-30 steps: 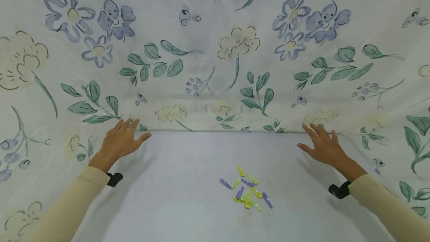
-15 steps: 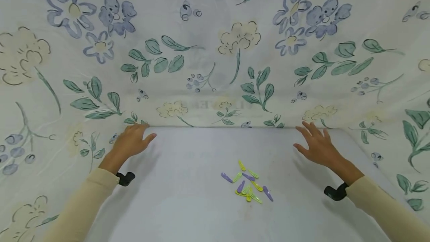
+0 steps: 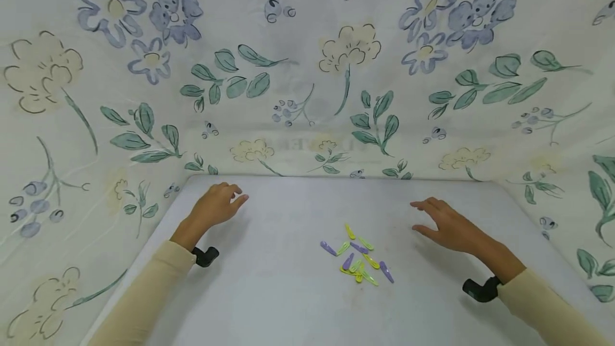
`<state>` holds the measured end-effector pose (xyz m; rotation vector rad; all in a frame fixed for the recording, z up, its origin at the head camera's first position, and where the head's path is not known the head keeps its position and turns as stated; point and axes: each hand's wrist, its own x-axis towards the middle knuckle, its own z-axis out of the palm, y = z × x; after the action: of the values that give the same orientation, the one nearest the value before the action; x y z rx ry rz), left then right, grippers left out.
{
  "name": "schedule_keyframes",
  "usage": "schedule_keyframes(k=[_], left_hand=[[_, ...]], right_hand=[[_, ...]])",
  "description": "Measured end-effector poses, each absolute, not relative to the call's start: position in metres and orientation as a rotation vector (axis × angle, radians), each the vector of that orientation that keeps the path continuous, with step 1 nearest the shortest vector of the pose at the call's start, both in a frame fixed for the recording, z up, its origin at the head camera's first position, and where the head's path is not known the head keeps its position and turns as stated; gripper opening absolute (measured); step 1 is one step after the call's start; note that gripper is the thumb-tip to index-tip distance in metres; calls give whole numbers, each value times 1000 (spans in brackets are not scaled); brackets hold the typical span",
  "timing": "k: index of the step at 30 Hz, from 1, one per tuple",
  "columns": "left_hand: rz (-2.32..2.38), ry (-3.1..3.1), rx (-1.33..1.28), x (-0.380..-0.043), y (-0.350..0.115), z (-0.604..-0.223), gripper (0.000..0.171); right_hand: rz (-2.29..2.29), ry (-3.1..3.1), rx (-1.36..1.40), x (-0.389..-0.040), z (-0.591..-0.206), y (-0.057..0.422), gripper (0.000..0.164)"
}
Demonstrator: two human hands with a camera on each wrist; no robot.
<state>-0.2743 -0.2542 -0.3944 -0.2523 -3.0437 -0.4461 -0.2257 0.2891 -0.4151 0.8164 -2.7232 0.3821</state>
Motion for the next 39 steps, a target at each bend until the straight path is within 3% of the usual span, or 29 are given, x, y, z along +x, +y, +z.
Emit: schedule_keyframes(k=[13,21,31,39], left_hand=[[-639,-3024,-220,-270,-216,-416,35],[-811,-3048,-278,-262,-177,-423,39],[-1008,-3089,-316,-248,-132,-448,34],[-1062,-3070,-409,-238,-102,-448,36]], right_hand=[[674,-2856,1041,-209,-442,259,46],[818,-2932,1114,-202,-448,252,28],[833,-2960,1160,-191,-453,249,50],[721,-2881,1219,-189,-453,249,53]])
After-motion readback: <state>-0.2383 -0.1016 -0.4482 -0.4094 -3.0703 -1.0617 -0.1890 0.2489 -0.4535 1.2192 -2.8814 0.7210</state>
